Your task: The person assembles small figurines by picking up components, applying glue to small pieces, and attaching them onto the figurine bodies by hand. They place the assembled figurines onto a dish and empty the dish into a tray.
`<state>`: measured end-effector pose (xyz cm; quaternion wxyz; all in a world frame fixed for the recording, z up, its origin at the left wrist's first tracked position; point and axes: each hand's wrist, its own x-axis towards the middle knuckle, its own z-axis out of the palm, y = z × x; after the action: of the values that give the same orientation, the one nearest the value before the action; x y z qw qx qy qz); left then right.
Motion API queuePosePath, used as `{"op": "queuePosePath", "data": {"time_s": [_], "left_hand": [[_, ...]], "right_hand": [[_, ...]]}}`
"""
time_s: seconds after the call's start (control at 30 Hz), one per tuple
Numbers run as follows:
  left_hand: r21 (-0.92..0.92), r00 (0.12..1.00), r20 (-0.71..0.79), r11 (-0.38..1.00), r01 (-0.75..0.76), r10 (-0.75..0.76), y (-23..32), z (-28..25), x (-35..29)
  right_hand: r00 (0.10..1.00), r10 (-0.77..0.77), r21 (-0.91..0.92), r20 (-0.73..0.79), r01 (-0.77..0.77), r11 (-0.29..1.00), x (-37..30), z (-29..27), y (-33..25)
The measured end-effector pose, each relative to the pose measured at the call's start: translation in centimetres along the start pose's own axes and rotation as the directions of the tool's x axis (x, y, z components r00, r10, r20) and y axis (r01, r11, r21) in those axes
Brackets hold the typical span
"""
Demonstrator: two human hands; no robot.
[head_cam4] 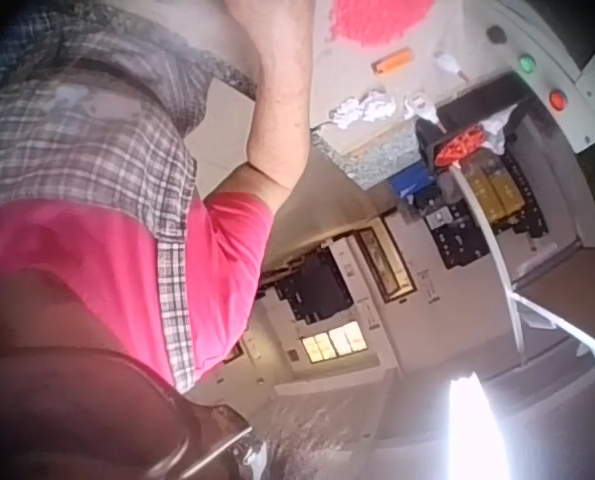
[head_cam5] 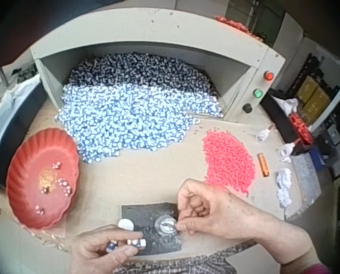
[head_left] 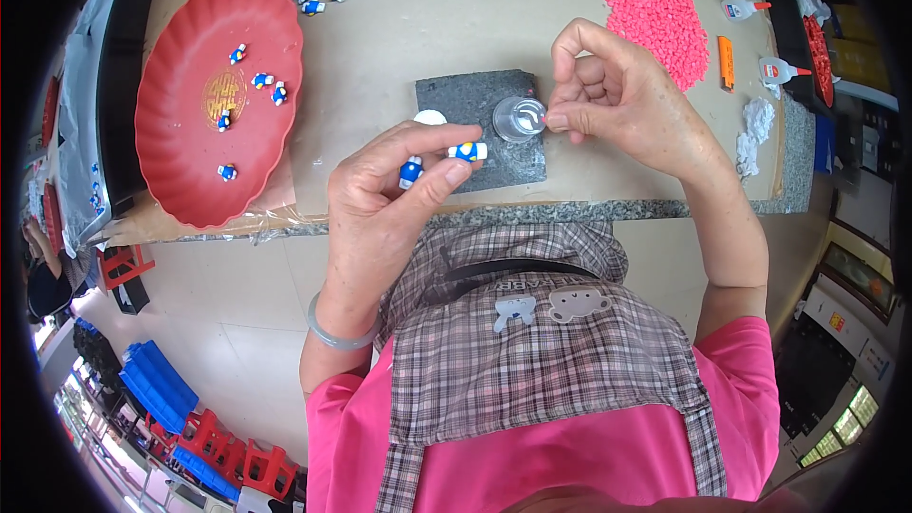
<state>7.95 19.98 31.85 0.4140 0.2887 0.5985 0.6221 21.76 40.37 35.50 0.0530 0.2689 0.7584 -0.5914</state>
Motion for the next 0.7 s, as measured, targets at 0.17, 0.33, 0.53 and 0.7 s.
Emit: {"op": "queuePosePath", "data": {"time_s": [0.17, 0.33, 0.53, 0.7], "left_hand": [[0.055, 0.996, 0.046, 0.995, -0.078, 0.075, -0.2, 0.5, 0.3], [0.097, 0.992, 0.052, 0.988, -0.122, 0.118, -0.1, 1.5, 0.6], [0.198, 0.978, 0.054, 0.958, -0.209, 0.202, -0.1, 2.4, 0.8], [0.268, 0.966, 0.061, 0.928, -0.260, 0.253, -0.1, 2.8, 1.0]], "right_hand": [[0.997, -0.075, 0.047, -0.011, 0.075, 0.996, -0.5, 0.0, 0.1], [0.984, -0.178, 0.287, -0.029, 0.179, 0.941, -1.3, 0.7, 0.2], [0.967, -0.249, 0.369, -0.049, 0.250, 0.895, -2.0, 2.0, 0.2], [0.965, -0.258, 0.328, -0.041, 0.257, 0.909, -1.9, 2.1, 0.3]]}}
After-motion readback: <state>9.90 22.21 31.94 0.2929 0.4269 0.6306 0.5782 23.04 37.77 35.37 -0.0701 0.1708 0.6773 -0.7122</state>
